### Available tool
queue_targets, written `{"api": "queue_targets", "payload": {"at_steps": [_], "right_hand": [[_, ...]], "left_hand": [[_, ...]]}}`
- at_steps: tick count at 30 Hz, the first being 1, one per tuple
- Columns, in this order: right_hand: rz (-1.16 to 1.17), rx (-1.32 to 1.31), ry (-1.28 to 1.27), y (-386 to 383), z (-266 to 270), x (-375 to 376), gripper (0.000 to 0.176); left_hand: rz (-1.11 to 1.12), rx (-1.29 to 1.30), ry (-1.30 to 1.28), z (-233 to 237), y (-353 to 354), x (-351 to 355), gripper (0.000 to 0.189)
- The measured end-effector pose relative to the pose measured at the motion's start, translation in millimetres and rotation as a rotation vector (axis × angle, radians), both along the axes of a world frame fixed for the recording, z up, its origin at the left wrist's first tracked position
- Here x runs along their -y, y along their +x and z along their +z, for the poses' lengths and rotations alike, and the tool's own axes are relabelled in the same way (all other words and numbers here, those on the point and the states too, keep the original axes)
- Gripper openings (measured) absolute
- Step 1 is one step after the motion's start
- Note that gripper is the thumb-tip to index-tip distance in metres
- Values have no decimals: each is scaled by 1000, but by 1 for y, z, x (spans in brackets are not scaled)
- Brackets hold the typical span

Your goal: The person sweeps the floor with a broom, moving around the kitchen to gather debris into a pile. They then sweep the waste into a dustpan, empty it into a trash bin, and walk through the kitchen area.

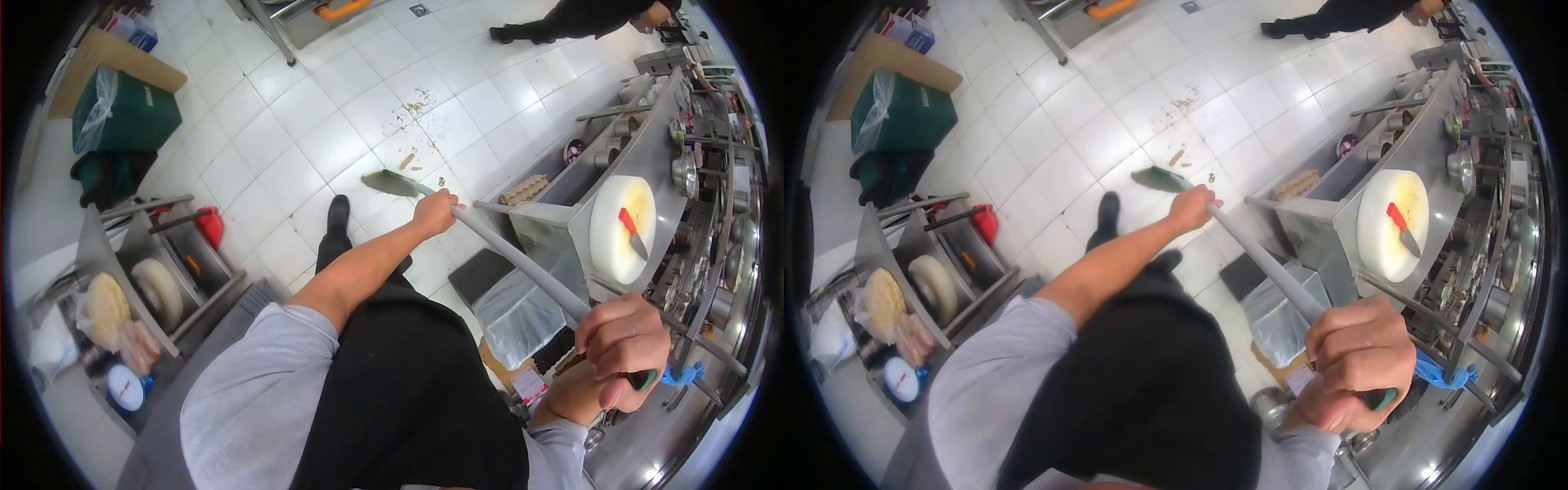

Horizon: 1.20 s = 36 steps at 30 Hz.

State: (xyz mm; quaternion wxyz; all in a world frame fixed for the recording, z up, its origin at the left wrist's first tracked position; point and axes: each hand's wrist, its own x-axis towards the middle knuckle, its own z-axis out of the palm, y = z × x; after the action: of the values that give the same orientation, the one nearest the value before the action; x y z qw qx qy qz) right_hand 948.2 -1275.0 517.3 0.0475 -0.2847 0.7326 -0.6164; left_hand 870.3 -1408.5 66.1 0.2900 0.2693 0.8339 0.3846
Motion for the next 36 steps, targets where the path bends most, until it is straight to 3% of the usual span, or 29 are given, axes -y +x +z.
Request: {"api": "queue_targets", "payload": {"at_steps": [6,10,12,16,18,20,21,23,24,25,27,29,36], "right_hand": [[-118,-14,34,-26,25,21,41],[-372,-5,-1,7,45,33,48],[-591,-2,-22,48,57,48,51],[-1364,0,-85,113,91,120,58],[-1518,26,-80,137,109,149,57],[-1162,142,64,155,116,155,39],[-972,203,126,165,120,156,45],[-1113,189,167,154,82,163,45],[-1230,208,168,142,58,170,54],[-1442,272,133,132,37,176,51],[-1420,320,-53,151,-2,161,50],[-1414,208,-128,170,-21,153,49],[-1324,70,-210,178,-35,140,53]], "left_hand": [[-48,-56,90,18,-42,7,29],[-201,-25,75,42,-37,17,27],[-302,-23,85,53,-16,25,27],[-662,81,136,93,35,38,25],[-896,117,180,104,75,34,23],[-1158,80,261,90,126,27,21],[-1249,118,291,83,146,25,20],[-1414,174,351,73,174,12,18],[-1402,163,354,41,194,5,17],[-1392,148,352,18,200,-2,16],[-1322,113,262,-28,184,-3,13],[-1145,114,144,-48,158,0,12],[-823,16,70,-27,95,-1,12]]}}
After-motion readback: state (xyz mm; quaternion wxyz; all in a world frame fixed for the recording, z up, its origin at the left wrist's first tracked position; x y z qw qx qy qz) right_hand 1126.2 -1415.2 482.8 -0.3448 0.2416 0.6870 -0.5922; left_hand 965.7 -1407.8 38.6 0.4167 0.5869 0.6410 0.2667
